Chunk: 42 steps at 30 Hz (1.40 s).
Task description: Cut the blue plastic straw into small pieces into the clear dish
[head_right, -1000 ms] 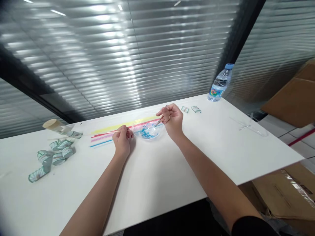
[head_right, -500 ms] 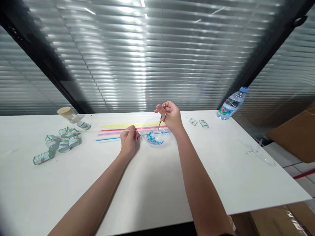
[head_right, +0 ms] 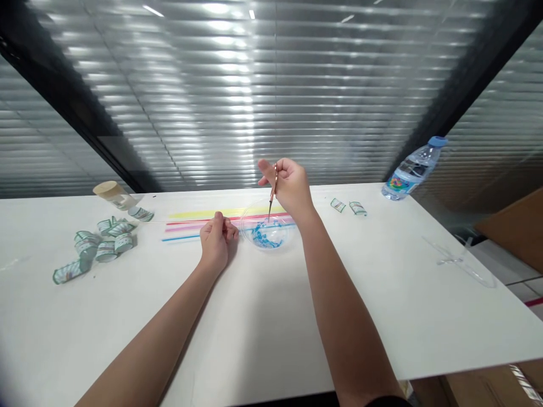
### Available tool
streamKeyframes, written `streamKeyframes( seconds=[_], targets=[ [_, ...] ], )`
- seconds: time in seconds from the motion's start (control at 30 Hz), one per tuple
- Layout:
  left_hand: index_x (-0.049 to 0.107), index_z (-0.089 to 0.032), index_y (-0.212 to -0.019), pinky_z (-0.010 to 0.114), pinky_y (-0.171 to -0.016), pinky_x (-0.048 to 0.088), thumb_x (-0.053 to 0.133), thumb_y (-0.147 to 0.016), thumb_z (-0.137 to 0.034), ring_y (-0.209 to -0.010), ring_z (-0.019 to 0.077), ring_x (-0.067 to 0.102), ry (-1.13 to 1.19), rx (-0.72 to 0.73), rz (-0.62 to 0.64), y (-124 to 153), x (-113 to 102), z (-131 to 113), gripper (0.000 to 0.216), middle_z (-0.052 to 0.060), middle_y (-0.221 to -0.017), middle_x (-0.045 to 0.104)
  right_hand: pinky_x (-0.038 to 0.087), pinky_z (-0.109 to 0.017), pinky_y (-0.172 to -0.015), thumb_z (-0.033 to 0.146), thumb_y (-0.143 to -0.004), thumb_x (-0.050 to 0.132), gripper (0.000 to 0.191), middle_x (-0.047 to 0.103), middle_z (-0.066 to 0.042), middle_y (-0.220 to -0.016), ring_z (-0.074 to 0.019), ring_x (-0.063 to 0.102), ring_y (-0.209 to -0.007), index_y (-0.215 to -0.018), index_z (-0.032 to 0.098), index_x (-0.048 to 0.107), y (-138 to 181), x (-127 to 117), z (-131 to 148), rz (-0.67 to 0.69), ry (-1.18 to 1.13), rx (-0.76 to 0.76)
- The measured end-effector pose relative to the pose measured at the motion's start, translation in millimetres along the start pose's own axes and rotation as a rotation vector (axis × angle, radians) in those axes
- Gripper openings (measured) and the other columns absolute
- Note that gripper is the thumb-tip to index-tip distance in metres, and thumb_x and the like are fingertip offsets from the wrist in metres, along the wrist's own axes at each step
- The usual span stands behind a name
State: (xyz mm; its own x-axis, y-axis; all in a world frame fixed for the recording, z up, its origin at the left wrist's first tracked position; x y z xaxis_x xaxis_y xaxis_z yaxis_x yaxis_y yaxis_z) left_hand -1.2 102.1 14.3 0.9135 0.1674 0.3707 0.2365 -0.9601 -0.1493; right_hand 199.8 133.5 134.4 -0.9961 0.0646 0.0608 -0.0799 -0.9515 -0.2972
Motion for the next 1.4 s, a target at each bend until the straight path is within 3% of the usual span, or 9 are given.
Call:
streamKeyframes(
  seconds=[0.57,1.1,1.4],
  targets=[
    [0.051,-0.017,-0.057,0.022,-0.044,0.037,0.065,-0.074,-0.064,-0.04,0.007,0.042,0.021,0.016,0.019,0.4,5.7,-1.1,0.052,-0.006,-0.043,0.039,0.033,-0.019,-0.037,0.056,-0.07,0.071,0.044,0.065,0.001,-0.054,-0.0035,0.043,-0.035,-0.062,0.02,0.048,-0.2,13.2,-0.1,0.096,-0.008,-0.034],
    [0.05,-0.018,-0.058,0.022,-0.046,0.039,0.064,-0.076,-0.064,-0.041,0.0069,0.041,0.026,0.014,0.022,0.7,7.0,-2.0,0.051,-0.006,-0.045,0.038,0.038,-0.019,-0.039,0.057,-0.07,0.07,0.044,0.063,0.002,-0.052,-0.0045,0.043,-0.037,-0.061,0.02,0.047,-1.2,12.5,-3.3,0.106,0.021,-0.044],
    [0.051,-0.017,-0.057,0.022,-0.045,0.038,0.067,-0.074,-0.061,-0.041,0.0059,0.039,0.055,0.019,0.019,-0.8,6.9,-1.3,0.05,-0.006,-0.046,0.039,0.039,-0.019,-0.041,0.059,-0.073,0.067,0.051,0.057,0.003,-0.046,-0.0052,0.045,-0.04,-0.054,0.021,0.039,-1.6,10.2,-1.6,0.075,0.029,-0.098]
  ],
)
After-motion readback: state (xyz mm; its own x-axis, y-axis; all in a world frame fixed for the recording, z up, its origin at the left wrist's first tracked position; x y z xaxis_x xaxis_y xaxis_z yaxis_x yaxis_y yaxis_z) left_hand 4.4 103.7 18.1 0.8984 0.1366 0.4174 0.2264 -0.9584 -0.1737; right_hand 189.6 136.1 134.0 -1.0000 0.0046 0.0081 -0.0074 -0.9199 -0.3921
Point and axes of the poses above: each hand's wrist, its own y-axis away from the middle knuckle, its own x-axis out of the palm, z = x × y, the point moved 10 cm from there along -y, towards the middle knuckle
